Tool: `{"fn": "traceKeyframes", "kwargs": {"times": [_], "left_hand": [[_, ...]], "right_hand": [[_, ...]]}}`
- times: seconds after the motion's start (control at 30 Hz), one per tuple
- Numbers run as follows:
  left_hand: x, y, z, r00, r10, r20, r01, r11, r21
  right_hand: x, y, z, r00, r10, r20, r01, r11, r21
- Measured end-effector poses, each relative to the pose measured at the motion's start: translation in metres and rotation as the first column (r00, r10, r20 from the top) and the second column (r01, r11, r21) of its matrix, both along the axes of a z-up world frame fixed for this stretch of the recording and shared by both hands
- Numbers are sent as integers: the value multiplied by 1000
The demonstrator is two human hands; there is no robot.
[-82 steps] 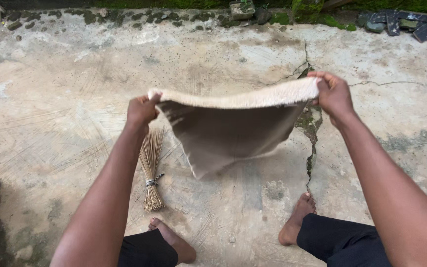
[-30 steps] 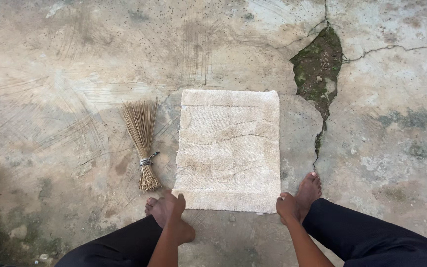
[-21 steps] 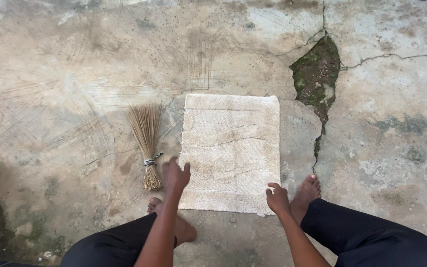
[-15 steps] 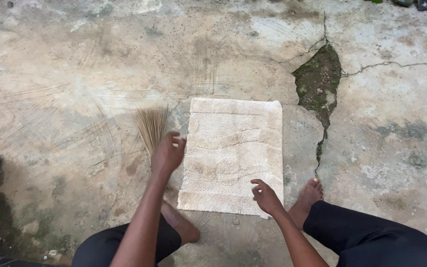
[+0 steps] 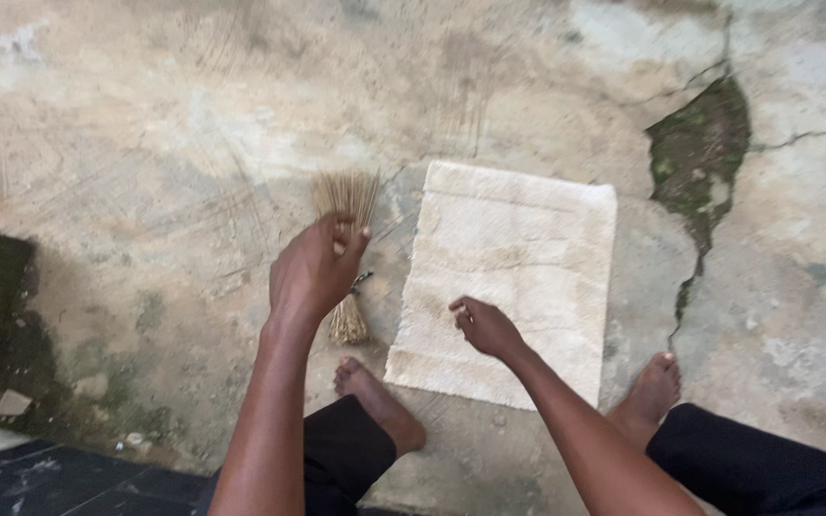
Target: The person turns over a cloth mat on the ground, sweeps its surface with a small hand broom, and picks it up to shake it out by hand.
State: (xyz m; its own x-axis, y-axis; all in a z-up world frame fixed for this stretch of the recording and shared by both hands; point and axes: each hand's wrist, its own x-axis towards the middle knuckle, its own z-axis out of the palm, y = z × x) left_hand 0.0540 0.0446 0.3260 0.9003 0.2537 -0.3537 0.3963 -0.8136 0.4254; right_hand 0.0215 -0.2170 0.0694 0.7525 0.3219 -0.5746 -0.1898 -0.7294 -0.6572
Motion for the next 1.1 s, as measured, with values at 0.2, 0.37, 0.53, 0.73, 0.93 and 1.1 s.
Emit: {"fn": "traceKeyframes", "kwargs": {"times": [0.2,0.37,0.53,0.73,0.93,1.1], "left_hand": [[12,1,24,992,118,-49,-124,977,-171],[10,15,26,979,174,107,-157,977,-145],[8,16,16,978,196,77,-177,963,-203],[11,27,25,957,159,243,-107,971,-212],[14,9,24,953,183,242,-124,963,-240],[14,-17,18,951,96,293,-24,970,-242]], "right_hand": [[26,103,-47,994,37,98,-37,999,-5],[27,190,-76,998,49,26,-50,998,37],[-22,224,-110,992,10,-129,7,991,133],[-21,225,-132,974,-47,-221,99,968,229],[-27,166,-132,925,-107,-364,248,897,366],[-4,97,-93,889,-122,-441,361,779,513]]}}
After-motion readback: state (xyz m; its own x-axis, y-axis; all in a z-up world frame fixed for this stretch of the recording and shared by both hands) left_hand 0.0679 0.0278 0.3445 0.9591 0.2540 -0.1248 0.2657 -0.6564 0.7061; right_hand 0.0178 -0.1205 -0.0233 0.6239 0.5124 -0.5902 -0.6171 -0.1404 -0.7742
